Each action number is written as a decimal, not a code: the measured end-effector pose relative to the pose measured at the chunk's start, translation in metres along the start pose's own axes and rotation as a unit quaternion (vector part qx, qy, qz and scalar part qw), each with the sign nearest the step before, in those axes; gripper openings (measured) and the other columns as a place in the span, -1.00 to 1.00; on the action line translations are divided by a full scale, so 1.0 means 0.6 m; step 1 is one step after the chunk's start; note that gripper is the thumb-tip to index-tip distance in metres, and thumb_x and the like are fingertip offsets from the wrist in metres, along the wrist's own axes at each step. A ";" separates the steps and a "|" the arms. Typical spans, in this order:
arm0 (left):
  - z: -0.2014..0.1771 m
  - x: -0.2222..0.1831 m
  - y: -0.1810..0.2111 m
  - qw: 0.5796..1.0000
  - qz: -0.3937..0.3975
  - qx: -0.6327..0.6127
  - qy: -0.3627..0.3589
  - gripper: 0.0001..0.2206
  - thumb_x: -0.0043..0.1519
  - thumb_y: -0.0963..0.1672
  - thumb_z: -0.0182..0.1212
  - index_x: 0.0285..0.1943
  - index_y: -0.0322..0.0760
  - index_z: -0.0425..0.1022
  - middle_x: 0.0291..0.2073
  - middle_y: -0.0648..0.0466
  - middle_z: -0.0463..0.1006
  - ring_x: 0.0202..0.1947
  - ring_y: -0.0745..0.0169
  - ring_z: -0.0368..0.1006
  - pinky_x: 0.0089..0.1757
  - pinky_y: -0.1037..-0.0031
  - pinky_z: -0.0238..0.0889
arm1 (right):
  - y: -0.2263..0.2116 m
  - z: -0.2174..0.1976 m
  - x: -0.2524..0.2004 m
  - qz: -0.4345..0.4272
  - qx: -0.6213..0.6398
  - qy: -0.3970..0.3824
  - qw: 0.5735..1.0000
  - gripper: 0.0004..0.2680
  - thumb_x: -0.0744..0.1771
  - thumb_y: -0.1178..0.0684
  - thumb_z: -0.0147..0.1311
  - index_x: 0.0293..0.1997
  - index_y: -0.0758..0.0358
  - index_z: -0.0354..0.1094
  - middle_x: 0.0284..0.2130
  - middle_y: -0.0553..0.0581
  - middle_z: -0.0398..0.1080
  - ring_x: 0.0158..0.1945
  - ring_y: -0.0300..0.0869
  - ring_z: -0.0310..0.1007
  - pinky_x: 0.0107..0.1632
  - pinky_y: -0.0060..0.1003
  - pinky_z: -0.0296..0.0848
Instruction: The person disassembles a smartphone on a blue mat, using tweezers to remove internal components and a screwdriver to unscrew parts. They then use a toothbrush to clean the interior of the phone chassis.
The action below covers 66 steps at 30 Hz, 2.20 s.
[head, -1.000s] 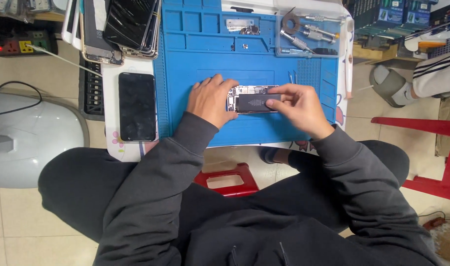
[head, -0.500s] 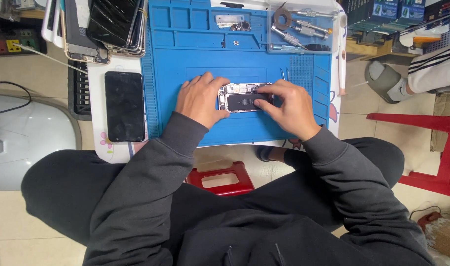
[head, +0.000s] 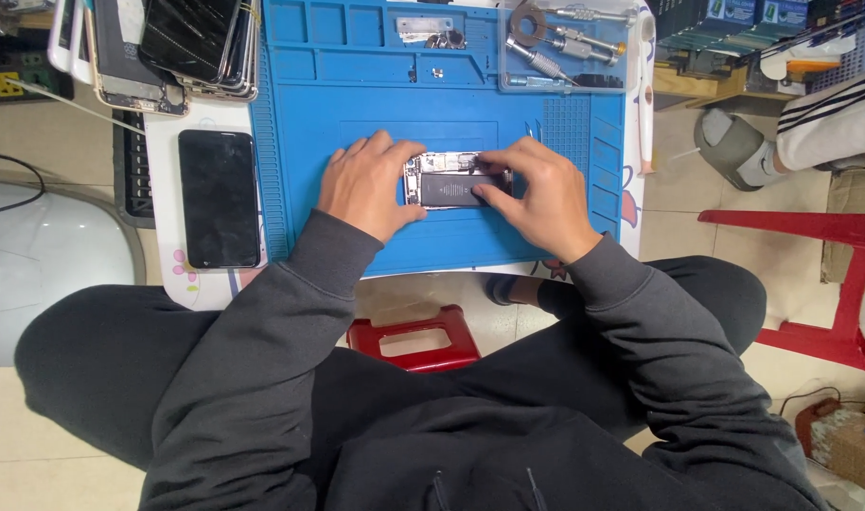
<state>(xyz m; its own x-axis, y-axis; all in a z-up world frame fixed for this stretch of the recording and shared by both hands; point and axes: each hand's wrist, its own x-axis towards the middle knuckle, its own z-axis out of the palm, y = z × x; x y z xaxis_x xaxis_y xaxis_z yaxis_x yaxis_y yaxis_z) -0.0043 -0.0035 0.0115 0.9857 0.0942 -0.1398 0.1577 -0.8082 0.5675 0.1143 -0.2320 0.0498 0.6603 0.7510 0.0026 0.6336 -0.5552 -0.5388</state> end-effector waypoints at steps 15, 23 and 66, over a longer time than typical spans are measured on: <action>0.048 -0.011 0.042 0.977 0.146 0.095 0.125 -0.66 0.19 0.04 0.46 0.09 -0.03 0.63 0.09 0.07 0.35 0.13 0.03 0.29 -0.06 0.23 0.20 | 0.020 -0.017 0.001 0.020 -0.065 0.003 0.998 -0.75 0.29 -0.03 0.42 0.04 0.05 0.55 -0.23 -0.01 0.47 -0.17 -0.02 0.58 -0.18 -0.13 0.57; 0.107 -0.008 0.039 0.956 0.160 0.184 0.162 -0.55 0.28 0.09 0.32 0.32 0.02 0.46 0.13 0.02 0.33 0.21 0.03 0.26 0.04 0.21 0.17 | 0.026 -0.017 0.001 0.042 -0.058 -0.016 0.997 -0.81 0.32 -0.01 0.36 0.01 0.01 0.56 -0.19 -0.03 0.45 -0.11 0.00 0.59 -0.15 -0.11 0.60; 0.133 0.007 0.063 0.941 0.153 0.192 0.232 -0.56 0.16 0.03 0.22 0.22 -0.08 0.51 0.08 -0.14 0.35 0.16 -0.10 0.32 0.18 0.05 0.15 | 0.276 -0.124 0.003 0.079 -0.183 0.290 0.936 -0.80 0.38 -0.01 0.41 0.04 0.21 0.56 -0.11 0.13 0.37 0.01 0.07 0.39 0.06 -0.04 0.42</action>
<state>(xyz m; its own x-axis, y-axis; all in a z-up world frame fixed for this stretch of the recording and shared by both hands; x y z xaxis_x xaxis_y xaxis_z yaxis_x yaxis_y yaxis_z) 0.0012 -0.0800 -0.0326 0.9157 -0.0049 0.4019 -0.0827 -0.9808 0.1765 0.2504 -0.3491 0.0236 0.7984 0.3879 0.4606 0.5347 -0.8084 -0.2461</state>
